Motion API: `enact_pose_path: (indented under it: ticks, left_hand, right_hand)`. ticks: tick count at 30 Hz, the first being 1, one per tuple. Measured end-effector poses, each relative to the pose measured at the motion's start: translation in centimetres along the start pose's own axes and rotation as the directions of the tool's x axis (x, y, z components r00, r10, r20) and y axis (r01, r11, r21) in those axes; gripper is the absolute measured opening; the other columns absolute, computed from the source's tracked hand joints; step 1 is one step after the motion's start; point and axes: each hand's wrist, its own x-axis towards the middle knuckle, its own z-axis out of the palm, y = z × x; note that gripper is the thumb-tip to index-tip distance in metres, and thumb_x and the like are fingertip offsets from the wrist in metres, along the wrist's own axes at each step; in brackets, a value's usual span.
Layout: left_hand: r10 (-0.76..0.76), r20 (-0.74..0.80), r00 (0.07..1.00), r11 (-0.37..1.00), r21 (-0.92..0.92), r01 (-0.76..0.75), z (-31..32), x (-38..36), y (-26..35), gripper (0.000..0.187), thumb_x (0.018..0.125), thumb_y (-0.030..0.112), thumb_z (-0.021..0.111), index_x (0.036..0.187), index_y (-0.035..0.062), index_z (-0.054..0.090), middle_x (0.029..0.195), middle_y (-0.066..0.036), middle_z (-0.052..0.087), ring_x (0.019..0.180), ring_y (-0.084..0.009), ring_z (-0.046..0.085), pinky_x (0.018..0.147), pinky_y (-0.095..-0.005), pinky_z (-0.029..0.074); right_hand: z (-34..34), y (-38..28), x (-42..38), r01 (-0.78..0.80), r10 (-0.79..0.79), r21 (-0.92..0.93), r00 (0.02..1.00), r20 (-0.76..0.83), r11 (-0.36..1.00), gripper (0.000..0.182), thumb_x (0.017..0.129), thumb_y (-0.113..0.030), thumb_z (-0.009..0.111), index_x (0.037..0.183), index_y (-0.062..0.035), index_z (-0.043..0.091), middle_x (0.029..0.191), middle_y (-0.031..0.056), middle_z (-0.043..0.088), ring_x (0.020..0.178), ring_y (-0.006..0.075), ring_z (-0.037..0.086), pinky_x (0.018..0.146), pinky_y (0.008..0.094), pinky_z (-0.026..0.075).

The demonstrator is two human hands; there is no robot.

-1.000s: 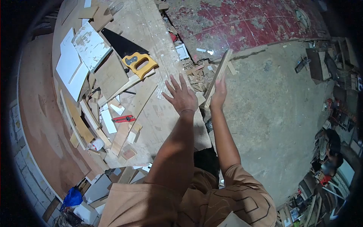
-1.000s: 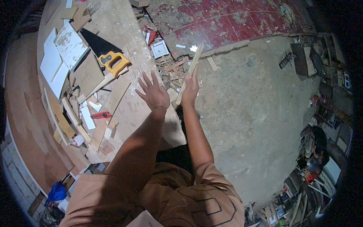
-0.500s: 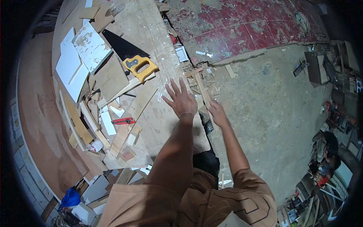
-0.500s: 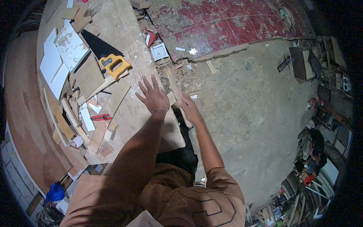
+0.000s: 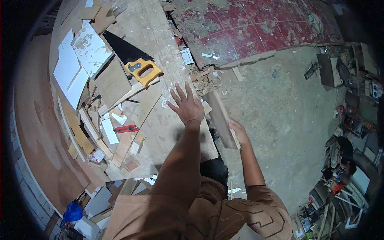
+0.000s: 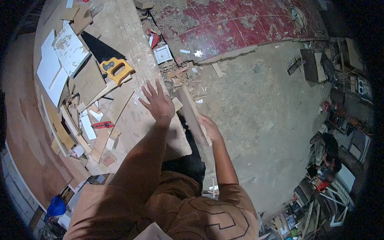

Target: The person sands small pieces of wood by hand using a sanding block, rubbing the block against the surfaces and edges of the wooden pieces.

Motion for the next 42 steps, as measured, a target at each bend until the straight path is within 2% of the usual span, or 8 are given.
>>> enact_pose_path:
  ticks: [2, 7, 16, 19, 21, 37, 40, 42]
  left_hand:
    - [-0.011, 0.017, 1.000, 1.000, 0.008, 0.011, -0.2, 0.0, 0.2, 0.076, 0.087, 0.023, 0.051, 0.156, 0.0174, 0.020, 0.162, -0.018, 0.010, 0.148, -0.0445, 0.006, 0.112, -0.0699, 0.003]
    - [-0.003, 0.007, 1.000, 1.000, 0.017, 0.003, 0.0, -0.1, 0.1, 0.075, 0.087, 0.023, 0.051, 0.156, 0.0169, 0.021, 0.162, -0.018, 0.009, 0.148, -0.0443, 0.006, 0.112, -0.0699, 0.003]
    - [-0.037, 0.079, 0.996, 0.999, 0.040, 0.033, -0.5, 0.4, 0.3, 0.076, 0.088, 0.026, 0.052, 0.156, 0.0188, 0.020, 0.163, -0.016, 0.007, 0.149, -0.0428, 0.005, 0.113, -0.0691, 0.002]
    - [-0.055, 0.113, 0.992, 0.996, 0.077, 0.047, -0.5, 0.2, 0.3, 0.076, 0.089, 0.028, 0.053, 0.156, 0.0207, 0.020, 0.164, -0.013, 0.005, 0.149, -0.0409, 0.004, 0.114, -0.0676, 0.001]
    - [-0.044, 0.094, 0.995, 0.997, 0.072, 0.037, -0.3, 0.1, 0.2, 0.076, 0.088, 0.028, 0.054, 0.156, 0.0207, 0.020, 0.164, -0.014, 0.005, 0.149, -0.0409, 0.004, 0.114, -0.0676, 0.001]
    - [-0.038, 0.098, 0.994, 0.998, 0.052, 0.033, -0.4, 0.1, 0.2, 0.076, 0.091, 0.029, 0.053, 0.157, 0.0218, 0.017, 0.164, -0.014, 0.004, 0.150, -0.0405, 0.003, 0.114, -0.0680, 0.001]
    - [-0.036, 0.085, 0.996, 0.999, 0.033, 0.033, -0.2, 0.0, 0.1, 0.076, 0.090, 0.029, 0.053, 0.157, 0.0217, 0.017, 0.164, -0.015, 0.004, 0.150, -0.0406, 0.003, 0.113, -0.0682, 0.002]
    - [-0.026, 0.070, 0.997, 1.000, 0.020, 0.025, -0.2, -0.1, 0.1, 0.077, 0.090, 0.029, 0.053, 0.157, 0.0217, 0.017, 0.164, -0.015, 0.004, 0.149, -0.0408, 0.003, 0.113, -0.0683, 0.002]
  right_hand:
    - [1.3, 1.1, 0.9, -0.024, 0.023, 0.684, 1.000, 0.011, 0.729, 0.056, 0.099, -0.034, 0.049, 0.141, 0.0029, 0.044, 0.133, 0.0183, 0.058, 0.118, 0.0289, 0.059, 0.105, 0.0389, 0.043]
    - [2.6, -0.3, 8.5, 0.219, 0.046, 0.684, 0.937, -0.347, 0.695, 0.060, 0.099, -0.042, 0.049, 0.135, 0.0054, 0.048, 0.127, 0.0223, 0.060, 0.113, 0.0334, 0.061, 0.100, 0.0443, 0.047]
    - [0.8, -0.5, 3.2, 0.007, -0.141, 0.819, 0.986, 0.090, 0.574, 0.059, 0.097, -0.041, 0.050, 0.134, 0.0057, 0.050, 0.129, 0.0221, 0.059, 0.113, 0.0320, 0.062, 0.101, 0.0441, 0.047]
    - [0.9, -0.5, 6.2, 0.074, 0.053, 0.674, 0.985, -0.166, 0.735, 0.054, 0.097, -0.031, 0.052, 0.135, 0.0069, 0.050, 0.133, 0.0218, 0.057, 0.119, 0.0312, 0.059, 0.106, 0.0412, 0.043]
    - [3.1, -2.6, 10.0, 0.196, -0.171, 0.005, 0.864, -0.474, 0.981, 0.051, 0.096, -0.021, 0.053, 0.139, 0.0055, 0.047, 0.136, 0.0192, 0.056, 0.127, 0.0300, 0.053, 0.112, 0.0363, 0.035]
    - [5.5, -2.5, 5.5, 0.164, -0.547, -0.797, 0.804, -0.233, 0.582, 0.060, 0.091, -0.021, 0.060, 0.148, -0.0106, 0.042, 0.150, 0.0231, 0.036, 0.139, 0.0393, 0.034, 0.116, 0.0403, 0.024]
    - [4.8, -4.9, 9.3, 0.189, -0.471, -0.661, 0.837, -0.279, 0.726, 0.057, 0.090, -0.014, 0.061, 0.143, -0.0007, 0.046, 0.145, 0.0219, 0.046, 0.136, 0.0309, 0.042, 0.113, 0.0341, 0.029]
    - [2.3, -2.6, 10.9, 0.177, -0.141, 0.130, 0.960, -0.243, 0.976, 0.053, 0.092, -0.020, 0.061, 0.138, 0.0023, 0.050, 0.131, 0.0173, 0.059, 0.124, 0.0271, 0.054, 0.107, 0.0329, 0.038]
